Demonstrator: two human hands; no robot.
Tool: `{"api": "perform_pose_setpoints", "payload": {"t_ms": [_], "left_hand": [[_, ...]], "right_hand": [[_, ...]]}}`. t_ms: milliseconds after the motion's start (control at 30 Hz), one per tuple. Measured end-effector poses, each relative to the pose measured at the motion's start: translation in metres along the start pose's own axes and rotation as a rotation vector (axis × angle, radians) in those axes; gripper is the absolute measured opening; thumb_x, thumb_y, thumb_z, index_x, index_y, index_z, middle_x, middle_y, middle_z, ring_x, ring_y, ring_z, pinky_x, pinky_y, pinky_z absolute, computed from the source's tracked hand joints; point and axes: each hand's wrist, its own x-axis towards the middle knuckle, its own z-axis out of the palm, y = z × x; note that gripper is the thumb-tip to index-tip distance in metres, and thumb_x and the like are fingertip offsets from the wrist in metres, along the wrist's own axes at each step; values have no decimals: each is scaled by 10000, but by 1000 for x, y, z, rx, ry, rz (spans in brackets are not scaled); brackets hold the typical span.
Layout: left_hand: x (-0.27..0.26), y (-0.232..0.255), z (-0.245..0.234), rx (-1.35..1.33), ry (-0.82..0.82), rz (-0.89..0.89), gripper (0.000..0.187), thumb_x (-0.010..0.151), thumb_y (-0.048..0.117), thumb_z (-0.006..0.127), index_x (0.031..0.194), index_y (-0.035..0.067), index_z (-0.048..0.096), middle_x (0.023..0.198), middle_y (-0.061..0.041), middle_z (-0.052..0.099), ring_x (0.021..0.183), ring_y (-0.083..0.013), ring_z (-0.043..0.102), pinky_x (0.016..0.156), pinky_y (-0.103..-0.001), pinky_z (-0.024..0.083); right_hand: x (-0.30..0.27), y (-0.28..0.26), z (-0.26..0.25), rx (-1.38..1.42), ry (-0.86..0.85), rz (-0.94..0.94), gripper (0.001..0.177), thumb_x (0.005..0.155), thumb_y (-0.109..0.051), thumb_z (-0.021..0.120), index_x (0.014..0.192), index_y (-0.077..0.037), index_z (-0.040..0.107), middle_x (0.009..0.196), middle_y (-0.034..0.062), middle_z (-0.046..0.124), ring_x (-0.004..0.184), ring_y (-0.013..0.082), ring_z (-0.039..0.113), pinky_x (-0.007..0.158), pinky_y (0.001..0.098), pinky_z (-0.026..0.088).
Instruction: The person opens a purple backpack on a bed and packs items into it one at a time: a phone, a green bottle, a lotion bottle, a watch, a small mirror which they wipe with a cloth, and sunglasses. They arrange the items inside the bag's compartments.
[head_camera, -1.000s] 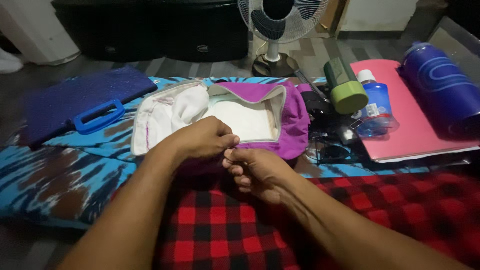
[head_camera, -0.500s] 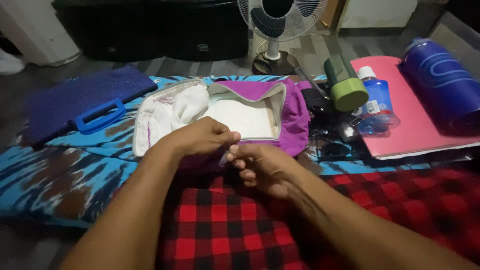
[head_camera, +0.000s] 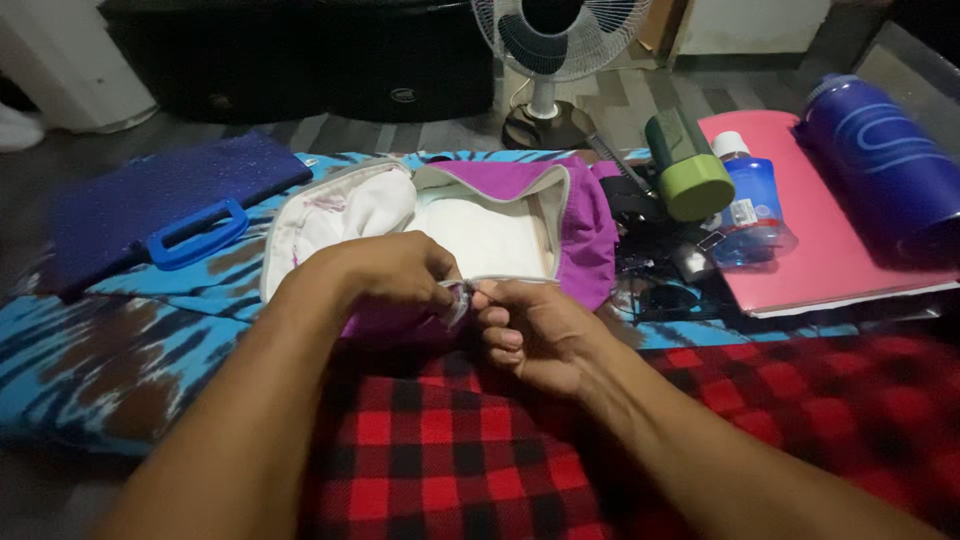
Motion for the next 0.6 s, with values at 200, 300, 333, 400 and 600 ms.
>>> {"api": "perform_pose_setpoints", "payload": {"t_ms": [200, 300, 333, 400, 600], "left_hand": [[20, 1, 0, -282, 69, -59, 486, 897, 495, 657, 948, 34, 803, 926, -129, 786, 842, -219, 679, 814, -388, 530], [26, -3, 2, -257, 116, 57, 486, 868, 511, 678, 921, 47, 813, 853, -136, 790, 814, -217, 683, 780, -384, 548], [30, -5, 3, -233, 141, 96, 484, 864, 505, 684, 915, 41, 812, 826, -152, 787, 795, -229, 678, 761, -397, 553], [36, -7, 11, -166, 196, 108, 478, 878, 507, 676, 936, 51, 808, 826, -141, 780, 780, -223, 701, 758, -383, 555], [56, -40, 26, -315, 320, -15, 452, 949, 459, 627, 951, 47, 813, 853, -145, 798, 798, -238, 725, 781, -351, 563]], "right_hand": [[1, -14, 4, -155, -43, -12, 148, 966, -198, 574, 893, -71, 595, 641, -42, 449, 494, 85, 367, 481, 247, 305], [1, -9, 5, -238, 36, -21, 148, 968, -201, 582, 894, -74, 605, 631, -51, 436, 489, 74, 346, 468, 247, 269], [1, -5, 5, -223, 27, 0, 156, 973, -212, 577, 899, -77, 604, 633, -52, 436, 493, 76, 346, 473, 249, 273], [3, 3, 3, -196, 12, 47, 172, 983, -233, 568, 908, -82, 602, 638, -54, 436, 502, 81, 347, 483, 253, 280], [29, -21, -14, -784, 386, -22, 405, 953, -444, 642, 853, -65, 744, 601, 26, 517, 508, 173, 416, 469, 329, 317]]}}
